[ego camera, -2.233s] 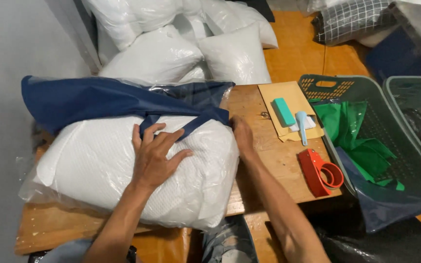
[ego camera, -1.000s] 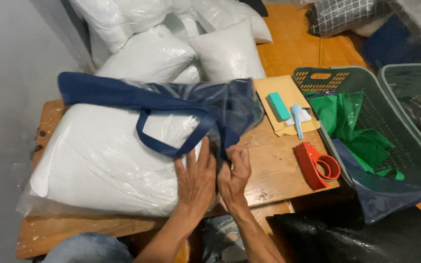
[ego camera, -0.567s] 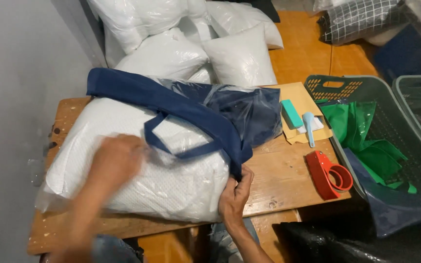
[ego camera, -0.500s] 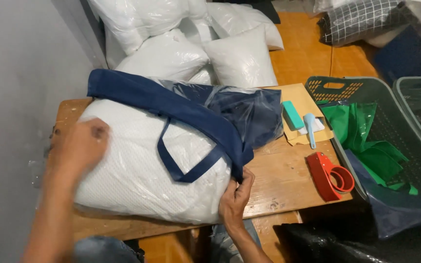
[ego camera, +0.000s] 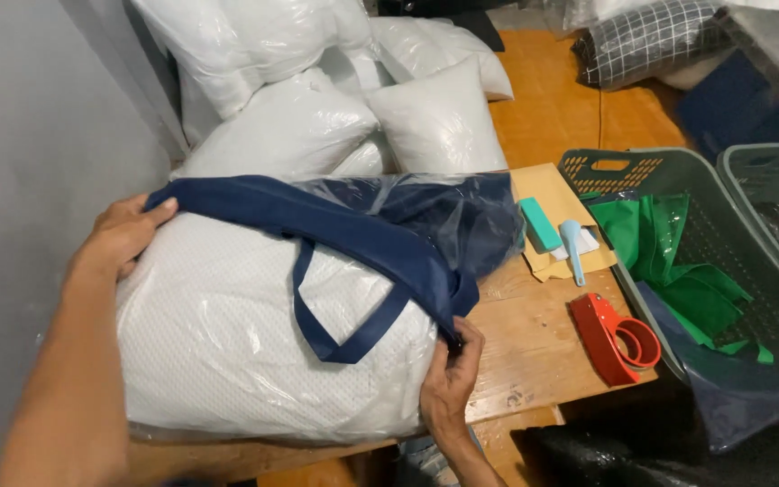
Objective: The person places a white pillow wrapped in plastic into a blue reusable bag, folds the bag's flaps over the pillow, and smooths the surface. They then use a green sponge to rub a white paper label onto the pillow's plastic wrap and adjust the label's position.
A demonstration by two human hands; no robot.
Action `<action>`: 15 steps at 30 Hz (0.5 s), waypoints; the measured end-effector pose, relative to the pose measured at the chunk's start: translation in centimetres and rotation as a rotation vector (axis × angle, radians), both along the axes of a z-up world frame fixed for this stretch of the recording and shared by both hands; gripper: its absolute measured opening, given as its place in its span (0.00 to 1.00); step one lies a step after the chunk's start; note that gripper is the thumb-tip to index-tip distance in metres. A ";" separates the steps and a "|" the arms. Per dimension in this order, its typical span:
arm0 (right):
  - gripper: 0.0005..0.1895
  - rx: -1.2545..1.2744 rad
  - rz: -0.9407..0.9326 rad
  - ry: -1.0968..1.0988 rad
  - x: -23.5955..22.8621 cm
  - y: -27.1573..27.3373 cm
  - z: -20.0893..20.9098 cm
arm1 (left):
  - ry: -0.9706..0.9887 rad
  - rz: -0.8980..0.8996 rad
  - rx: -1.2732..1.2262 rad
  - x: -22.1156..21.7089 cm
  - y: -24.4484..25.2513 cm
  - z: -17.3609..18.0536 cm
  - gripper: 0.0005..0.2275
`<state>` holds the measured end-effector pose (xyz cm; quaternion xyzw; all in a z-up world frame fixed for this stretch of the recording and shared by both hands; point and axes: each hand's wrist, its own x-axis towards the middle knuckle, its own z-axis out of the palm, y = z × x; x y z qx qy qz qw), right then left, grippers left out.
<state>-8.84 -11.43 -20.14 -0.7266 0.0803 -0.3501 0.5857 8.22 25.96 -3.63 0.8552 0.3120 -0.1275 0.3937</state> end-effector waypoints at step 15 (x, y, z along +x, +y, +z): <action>0.23 -0.222 0.189 0.204 2.2 -4.0 6.8 | -0.562 0.199 -0.168 -9.1 15.6 -27.5 0.19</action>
